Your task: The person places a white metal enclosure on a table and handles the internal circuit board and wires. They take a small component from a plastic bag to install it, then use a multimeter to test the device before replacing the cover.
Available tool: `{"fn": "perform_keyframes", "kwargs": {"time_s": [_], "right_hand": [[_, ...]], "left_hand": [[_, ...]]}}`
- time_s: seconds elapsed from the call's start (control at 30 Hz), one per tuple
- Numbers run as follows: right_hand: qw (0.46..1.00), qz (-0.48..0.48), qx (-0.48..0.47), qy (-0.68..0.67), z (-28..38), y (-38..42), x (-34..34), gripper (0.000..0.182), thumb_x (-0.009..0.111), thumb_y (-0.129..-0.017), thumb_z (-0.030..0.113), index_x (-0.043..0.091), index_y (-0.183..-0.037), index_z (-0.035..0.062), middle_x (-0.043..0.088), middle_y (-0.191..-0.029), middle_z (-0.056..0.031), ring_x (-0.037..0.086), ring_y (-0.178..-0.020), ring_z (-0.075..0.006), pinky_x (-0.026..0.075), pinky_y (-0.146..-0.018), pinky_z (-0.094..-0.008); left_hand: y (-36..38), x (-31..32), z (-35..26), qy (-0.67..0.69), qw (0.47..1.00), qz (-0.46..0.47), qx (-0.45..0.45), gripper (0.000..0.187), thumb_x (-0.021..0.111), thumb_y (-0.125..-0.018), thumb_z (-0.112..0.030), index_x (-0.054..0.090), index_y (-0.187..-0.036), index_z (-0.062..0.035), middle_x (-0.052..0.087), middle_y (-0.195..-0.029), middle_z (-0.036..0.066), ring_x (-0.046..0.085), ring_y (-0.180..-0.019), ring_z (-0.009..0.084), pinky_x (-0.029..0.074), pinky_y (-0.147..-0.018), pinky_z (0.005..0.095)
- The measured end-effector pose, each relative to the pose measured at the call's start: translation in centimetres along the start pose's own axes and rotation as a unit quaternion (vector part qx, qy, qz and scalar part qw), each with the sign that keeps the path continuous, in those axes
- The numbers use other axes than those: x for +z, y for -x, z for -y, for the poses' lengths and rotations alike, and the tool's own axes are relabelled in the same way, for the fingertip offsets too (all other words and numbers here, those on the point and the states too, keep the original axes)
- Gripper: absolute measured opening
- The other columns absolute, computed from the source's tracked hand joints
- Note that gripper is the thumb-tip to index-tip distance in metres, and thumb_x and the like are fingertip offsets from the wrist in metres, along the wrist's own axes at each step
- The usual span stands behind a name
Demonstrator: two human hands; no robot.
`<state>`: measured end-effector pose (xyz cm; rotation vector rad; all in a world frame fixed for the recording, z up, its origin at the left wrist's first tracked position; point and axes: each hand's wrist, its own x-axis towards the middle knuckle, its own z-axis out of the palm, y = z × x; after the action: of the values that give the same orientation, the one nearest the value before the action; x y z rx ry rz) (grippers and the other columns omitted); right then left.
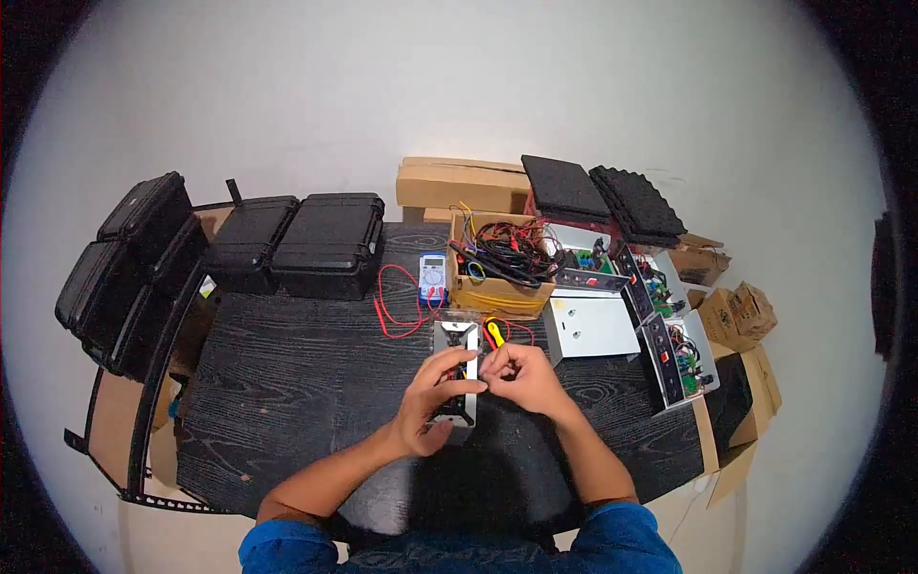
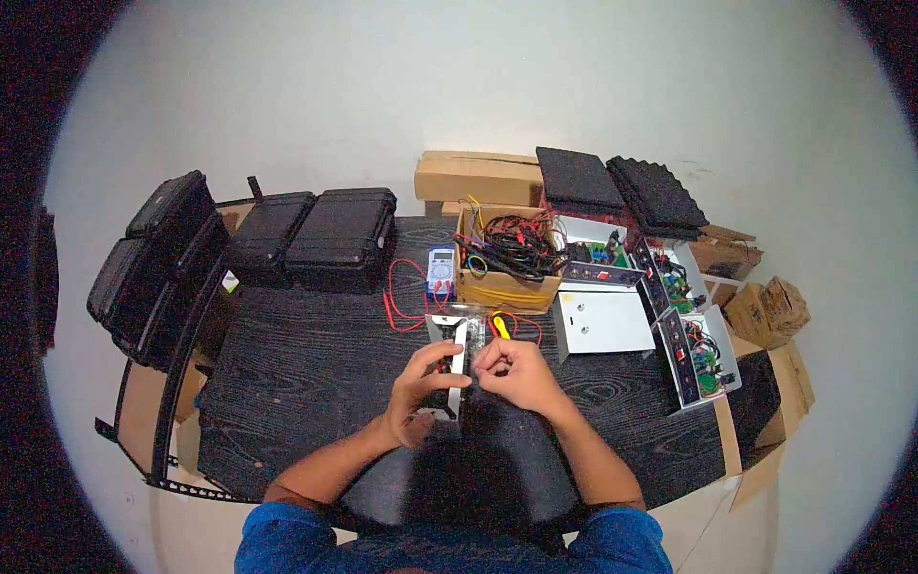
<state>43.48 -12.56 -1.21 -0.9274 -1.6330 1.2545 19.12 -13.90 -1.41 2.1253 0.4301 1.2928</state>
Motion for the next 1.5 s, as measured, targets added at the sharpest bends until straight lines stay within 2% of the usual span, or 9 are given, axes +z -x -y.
{"fn": "perform_keyframes", "kwargs": {"time_s": [0.07,0.1,0.17,0.33,0.63,0.93,1.13,1.43,1.5], "right_hand": [[0.999,0.038,0.013,-0.008,0.2,0.1,0.0,0.012,0.074,-0.086,-0.005,0.064,-0.087,0.001,0.072,-0.1,-0.0076,0.065,-0.086,-0.0079,0.054,-0.076,-0.0244],[0.998,0.057,0.018,-0.009,0.4,0.2,0.1,0.012,0.075,-0.086,-0.005,0.065,-0.088,0.0017,0.072,-0.099,-0.0064,0.065,-0.085,-0.0071,0.053,-0.075,-0.0235],[0.995,0.09,0.043,-0.002,1.0,0.3,0.3,0.014,0.075,-0.086,-0.006,0.065,-0.089,0.0025,0.072,-0.096,-0.0038,0.064,-0.083,-0.0058,0.052,-0.074,-0.0223],[0.987,0.113,0.108,-0.033,1.5,0.5,0.6,0.017,0.076,-0.085,-0.009,0.066,-0.093,0.0026,0.071,-0.089,0.0018,0.064,-0.081,-0.0042,0.051,-0.074,-0.0217],[0.983,0.127,0.121,-0.061,2.0,0.5,0.4,0.016,0.074,-0.09,-0.007,0.067,-0.101,0.0021,0.07,-0.091,0.0015,0.064,-0.08,-0.0022,0.05,-0.071,-0.0191],[0.983,0.122,0.124,-0.065,2.8,0.6,0.7,0.015,0.074,-0.088,-0.008,0.068,-0.099,0.0011,0.071,-0.088,0.0022,0.064,-0.079,-0.0023,0.05,-0.069,-0.0197],[0.985,0.121,0.123,-0.01,2.5,0.5,0.6,0.013,0.074,-0.088,-0.008,0.071,-0.098,0.0001,0.071,-0.087,0.0021,0.063,-0.079,-0.002,0.05,-0.07,-0.0202],[0.982,0.136,0.131,-0.012,2.2,0.5,0.5,0.013,0.073,-0.087,-0.009,0.069,-0.097,-0.0003,0.073,-0.09,-0.0003,0.066,-0.081,-0.0039,0.052,-0.071,-0.021],[0.98,0.151,0.133,0.006,1.7,0.5,0.3,0.016,0.074,-0.089,-0.008,0.069,-0.101,0.0006,0.074,-0.097,-0.0022,0.067,-0.087,-0.0059,0.055,-0.079,-0.0228]], "left_hand": [[0.1,0.1,0.1,0.001,1.0,-0.003,0.004,0.065,0.059,-0.066,-0.025,0.07,-0.128,-0.0094,0.048,-0.152,0.024,0.043,-0.141,0.0436,0.029,-0.119,0.0536],[0.0,0.1,0.1,-0.008,1.0,-0.008,0.0,0.063,0.052,-0.076,-0.041,0.071,-0.128,-0.01,0.049,-0.151,0.024,0.044,-0.14,0.0431,0.032,-0.117,0.0535],[0.0,0.3,-0.1,-0.026,0.999,-0.017,-0.007,0.077,0.04,-0.094,-0.073,0.073,-0.126,-0.0112,0.05,-0.15,0.024,0.046,-0.139,0.0422,0.036,-0.113,0.0532],[0.2,0.4,0.1,-0.024,0.999,-0.017,-0.017,0.079,0.04,-0.094,-0.075,0.072,-0.127,-0.0116,0.05,-0.15,0.024,0.046,-0.138,0.0425,0.038,-0.11,0.0518],[0.1,0.2,-0.1,-0.032,0.999,-0.009,-0.009,0.078,0.04,-0.094,-0.074,0.072,-0.127,-0.0109,0.05,-0.15,0.025,0.045,-0.14,0.043,0.035,-0.114,0.0542],[-0.1,0.0,-0.1,-0.038,0.999,-0.002,-0.006,0.076,0.04,-0.094,-0.072,0.072,-0.126,-0.0107,0.05,-0.15,0.025,0.044,-0.141,0.0447,0.033,-0.115,0.0558],[-0.1,0.2,-0.1,-0.031,0.999,-0.01,0.0,0.075,0.039,-0.095,-0.071,0.071,-0.127,-0.0109,0.05,-0.15,0.026,0.045,-0.14,0.0451,0.032,-0.116,0.0566],[-0.1,0.2,-0.1,-0.031,0.999,-0.011,0.003,0.075,0.038,-0.096,-0.071,0.07,-0.128,-0.0113,0.05,-0.149,0.027,0.046,-0.139,0.0446,0.033,-0.116,0.0555],[-0.1,0.2,0.0,-0.033,0.999,-0.008,0.004,0.075,0.038,-0.096,-0.071,0.07,-0.128,-0.0116,0.05,-0.15,0.027,0.046,-0.139,0.044,0.034,-0.115,0.0552]]}}
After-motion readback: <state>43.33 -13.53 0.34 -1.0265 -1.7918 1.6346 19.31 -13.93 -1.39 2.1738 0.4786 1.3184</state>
